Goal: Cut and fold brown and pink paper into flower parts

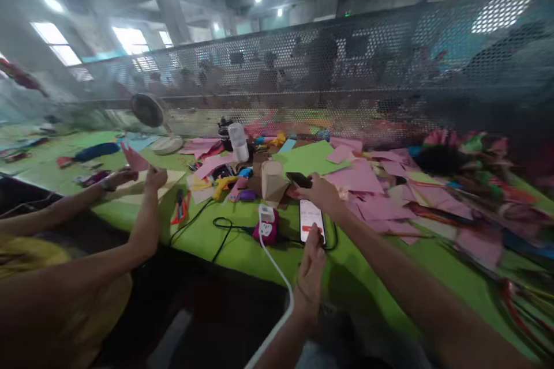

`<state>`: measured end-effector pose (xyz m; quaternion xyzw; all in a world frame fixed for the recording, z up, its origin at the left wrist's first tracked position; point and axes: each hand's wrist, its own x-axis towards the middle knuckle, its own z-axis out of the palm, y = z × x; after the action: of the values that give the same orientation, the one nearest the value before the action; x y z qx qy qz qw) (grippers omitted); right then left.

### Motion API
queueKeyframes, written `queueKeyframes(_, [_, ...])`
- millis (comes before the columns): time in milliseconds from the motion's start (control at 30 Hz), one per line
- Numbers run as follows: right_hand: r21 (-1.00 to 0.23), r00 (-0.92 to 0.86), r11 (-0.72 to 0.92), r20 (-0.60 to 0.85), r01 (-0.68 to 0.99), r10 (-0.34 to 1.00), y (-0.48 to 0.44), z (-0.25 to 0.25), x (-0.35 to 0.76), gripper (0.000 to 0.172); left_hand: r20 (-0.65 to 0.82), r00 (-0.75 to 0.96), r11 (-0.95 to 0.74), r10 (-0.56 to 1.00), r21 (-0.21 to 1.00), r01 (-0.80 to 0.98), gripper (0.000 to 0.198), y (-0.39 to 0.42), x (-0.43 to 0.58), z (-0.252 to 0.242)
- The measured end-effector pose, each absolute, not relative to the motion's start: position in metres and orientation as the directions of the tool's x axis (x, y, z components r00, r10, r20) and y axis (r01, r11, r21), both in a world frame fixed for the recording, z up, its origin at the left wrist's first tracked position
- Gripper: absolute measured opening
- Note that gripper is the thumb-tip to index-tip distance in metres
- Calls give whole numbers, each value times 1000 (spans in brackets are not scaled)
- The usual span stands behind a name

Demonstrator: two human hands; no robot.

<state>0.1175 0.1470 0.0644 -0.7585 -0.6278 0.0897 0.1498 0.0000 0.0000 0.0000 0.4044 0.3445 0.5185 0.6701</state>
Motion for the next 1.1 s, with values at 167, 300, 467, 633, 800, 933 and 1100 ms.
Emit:
queueKeyframes(167, [-316,226,-191,76,929,971,152,58,85,51,-116,256,206,960,910,-361,69,-15,-15,6])
queueKeyframes(300, [-287,193,-156,103,945,976,157,52,65,52,-160,276,242,948,926,-292,61,-24,-27,3])
queueKeyframes(467, [-249,129,-99,109,963,986,163,45,54,62,-87,246,114,965,989,-97,48,-28,-37,-4])
queueKeyframes(633, [-264,69,-45,85,964,994,163,39,56,65,-100,273,103,957,995,6,36,-34,-43,3])
queueKeyframes(800, [-375,-1,39,99,926,995,157,51,82,42,-86,289,94,954,995,-15,40,-35,-44,1])
queueKeyframes(933, [-533,-13,55,84,844,996,135,61,125,31,81,282,-119,956,985,122,43,-24,-45,1])
queueKeyframes(1100, [-668,4,5,11,744,1000,82,47,171,27,319,253,-399,914,825,402,38,-8,-43,1])
